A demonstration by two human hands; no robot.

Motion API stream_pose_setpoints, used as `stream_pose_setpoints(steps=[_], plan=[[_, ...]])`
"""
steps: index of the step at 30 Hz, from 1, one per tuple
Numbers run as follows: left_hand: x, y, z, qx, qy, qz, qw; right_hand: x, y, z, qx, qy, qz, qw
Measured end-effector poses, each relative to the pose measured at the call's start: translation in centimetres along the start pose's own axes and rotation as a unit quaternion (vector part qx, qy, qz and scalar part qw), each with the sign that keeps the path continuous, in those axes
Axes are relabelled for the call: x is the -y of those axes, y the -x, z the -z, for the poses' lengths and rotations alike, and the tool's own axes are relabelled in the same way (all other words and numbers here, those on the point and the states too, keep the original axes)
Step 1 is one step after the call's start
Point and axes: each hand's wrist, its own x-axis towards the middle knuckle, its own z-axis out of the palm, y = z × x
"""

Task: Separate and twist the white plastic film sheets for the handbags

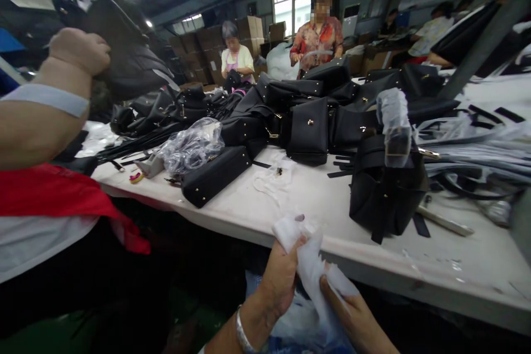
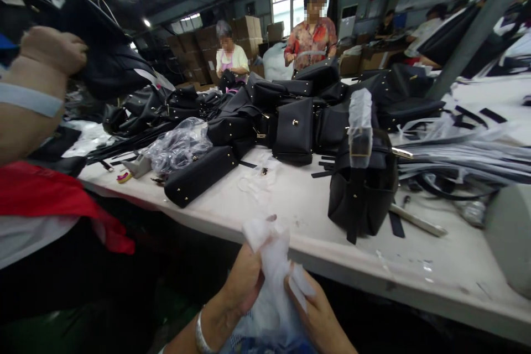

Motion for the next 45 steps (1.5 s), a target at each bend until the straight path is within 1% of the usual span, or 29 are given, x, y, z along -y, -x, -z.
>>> stream_pose_setpoints(steps=[2,6,10,13,15,17,19,21,25,27,30,33,37,40,42,44,45], plan=[[0.3,0.0,-0.1,-0.023,-0.019,-0.021,0.999,-0.4,0.0,-0.2,0.004,-0.012,0.005,1.000],[0.8,0.0,0.0,-0.058,-0.068,-0.045,0.995,-0.7,-0.3,-0.8,-0.016,-0.018,0.033,0.999],[1.3,0.1,0.1,-0.093,-0.088,-0.071,0.989,-1.0,-0.7,-1.6,-0.015,0.003,0.108,0.994],[1.6,0.3,-0.4,-0.115,-0.086,-0.096,0.985,-1.5,-0.9,-2.3,-0.055,0.031,0.152,0.986],[1.8,0.4,-0.9,-0.134,-0.077,-0.105,0.982,-1.7,-0.9,-2.7,-0.085,0.047,0.162,0.982],[2.1,0.4,-1.3,-0.150,-0.063,-0.100,0.982,-1.8,-0.9,-3.1,-0.113,0.057,0.166,0.978],[2.5,0.4,-1.5,-0.154,-0.047,-0.090,0.983,-1.5,-1.0,-3.6,-0.141,0.058,0.160,0.975],[2.9,0.2,-1.5,-0.149,-0.024,-0.083,0.985,-1.1,-1.2,-4.0,-0.169,0.043,0.135,0.975],[3.7,-0.1,-1.5,-0.143,0.030,-0.072,0.987,-0.4,-2.0,-4.9,-0.213,-0.035,0.061,0.974],[3.9,-0.1,-1.7,-0.133,0.028,-0.070,0.988,-0.3,-2.3,-5.2,-0.221,-0.073,0.045,0.971],[4.0,-0.1,-1.8,-0.130,0.004,-0.076,0.989,-0.2,-2.4,-5.7,-0.222,-0.098,0.051,0.969],[4.2,-0.1,-1.5,-0.150,-0.019,-0.078,0.985,-0.1,-2.4,-6.1,-0.227,-0.097,0.065,0.967],[4.3,-0.4,-1.2,-0.164,-0.055,-0.090,0.981,-0.1,-2.3,-6.4,-0.225,-0.088,0.055,0.969],[4.3,-0.6,-1.1,-0.167,-0.087,-0.113,0.975,-0.2,-2.1,-6.1,-0.189,-0.073,0.076,0.976],[4.4,-0.5,-1.0,-0.170,-0.093,-0.120,0.974,0.0,-2.1,-5.8,-0.148,-0.057,0.120,0.980],[4.6,-0.3,-0.6,-0.162,-0.079,-0.114,0.977,0.3,-2.1,-5.7,-0.117,-0.032,0.162,0.979],[4.8,-0.2,-0.4,-0.154,-0.062,-0.110,0.980,0.5,-2.1,-5.7,-0.113,-0.022,0.169,0.979]])
